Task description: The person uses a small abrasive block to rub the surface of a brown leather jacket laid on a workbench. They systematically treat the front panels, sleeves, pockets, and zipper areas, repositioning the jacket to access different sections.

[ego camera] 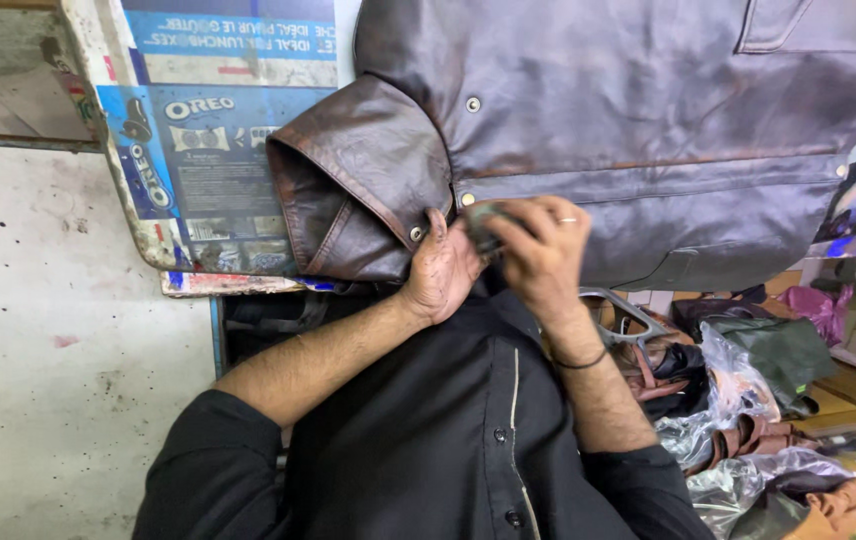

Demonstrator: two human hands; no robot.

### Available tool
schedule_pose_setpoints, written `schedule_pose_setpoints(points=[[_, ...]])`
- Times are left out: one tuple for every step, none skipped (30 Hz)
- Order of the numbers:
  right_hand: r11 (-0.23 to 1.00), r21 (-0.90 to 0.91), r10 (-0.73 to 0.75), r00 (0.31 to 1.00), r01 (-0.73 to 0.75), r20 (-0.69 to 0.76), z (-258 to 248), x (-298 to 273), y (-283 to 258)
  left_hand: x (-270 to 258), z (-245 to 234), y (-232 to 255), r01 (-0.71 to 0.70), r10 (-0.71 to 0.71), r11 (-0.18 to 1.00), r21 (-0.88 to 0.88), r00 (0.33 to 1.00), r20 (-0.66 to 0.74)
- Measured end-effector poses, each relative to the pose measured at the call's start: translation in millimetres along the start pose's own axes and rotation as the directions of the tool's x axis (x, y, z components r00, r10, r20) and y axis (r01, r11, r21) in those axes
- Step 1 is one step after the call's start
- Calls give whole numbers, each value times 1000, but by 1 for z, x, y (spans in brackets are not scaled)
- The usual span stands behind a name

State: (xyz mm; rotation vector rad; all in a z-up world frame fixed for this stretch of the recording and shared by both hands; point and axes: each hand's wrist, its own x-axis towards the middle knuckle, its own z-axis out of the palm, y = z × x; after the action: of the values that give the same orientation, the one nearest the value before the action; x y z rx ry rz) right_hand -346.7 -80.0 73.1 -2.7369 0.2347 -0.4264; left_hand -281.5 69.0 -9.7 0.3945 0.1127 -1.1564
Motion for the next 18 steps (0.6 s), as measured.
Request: schedule_pose_setpoints(points=[[999,-17,28,1000,-28,12,-6,-2,4,1,0,0,-4,4,1000,27,1000,29],[990,-77,121,993,-121,-6,-14,-4,8,1,0,0,-9,6,999,54,998,57],[968,-134,210,977,-212,-27,-22,-5,12,1,0,0,-2,-1,998,62,998,55],[955,-167,238,969,-247,-69,-26,-6,14,2,0,0,5,-9,998,70,999,53],[938,-200,264,958,-283,-114,-28,-5,14,2,-1,1,12,-17,997,81,998,54],[919,-229,288,944,-319,-161,-27,-4,13,3,-1,1,5,-10,995,96,999,52],[958,-133,235,960,-255,-152,-24,-5,9,2,-1,1,6,-11,994,111,999,48],[982,-35,180,972,-187,-149,-19,-5,5,0,-2,0,7,-12,992,125,999,45],[991,61,126,980,-118,-156,-12,-5,1,-1,-1,-2,19,-20,996,85,1000,12],[997,10,80,991,-79,-105,-7,-5,-1,-2,0,-3,29,-29,999,44,999,-21],[999,-38,32,998,-35,-55,-2,-5,-1,-2,1,-3,36,-35,999,6,998,-53],[996,-84,-13,1000,13,-3,-2,-6,2,-2,3,-2,25,-25,1000,12,999,-33],[994,-102,46,999,-47,-15,-4,-8,8,0,5,-1,16,-16,1000,17,1000,-9],[987,-120,104,994,-107,-28,-8,-11,16,2,7,1,6,-6,1000,21,1000,15],[977,-137,160,986,-164,-37,-20,-17,29,5,9,0,16,-16,1000,14,1000,27],[959,-163,221,972,-232,-86,-34,-25,42,9,11,-2,25,-26,1000,6,999,39],[936,-186,279,951,-300,-132,-44,-34,51,11,13,-6,35,-35,999,-4,998,48],[931,-110,326,929,-347,-176,-50,-42,58,16,14,-10,69,-68,998,-12,997,47]])
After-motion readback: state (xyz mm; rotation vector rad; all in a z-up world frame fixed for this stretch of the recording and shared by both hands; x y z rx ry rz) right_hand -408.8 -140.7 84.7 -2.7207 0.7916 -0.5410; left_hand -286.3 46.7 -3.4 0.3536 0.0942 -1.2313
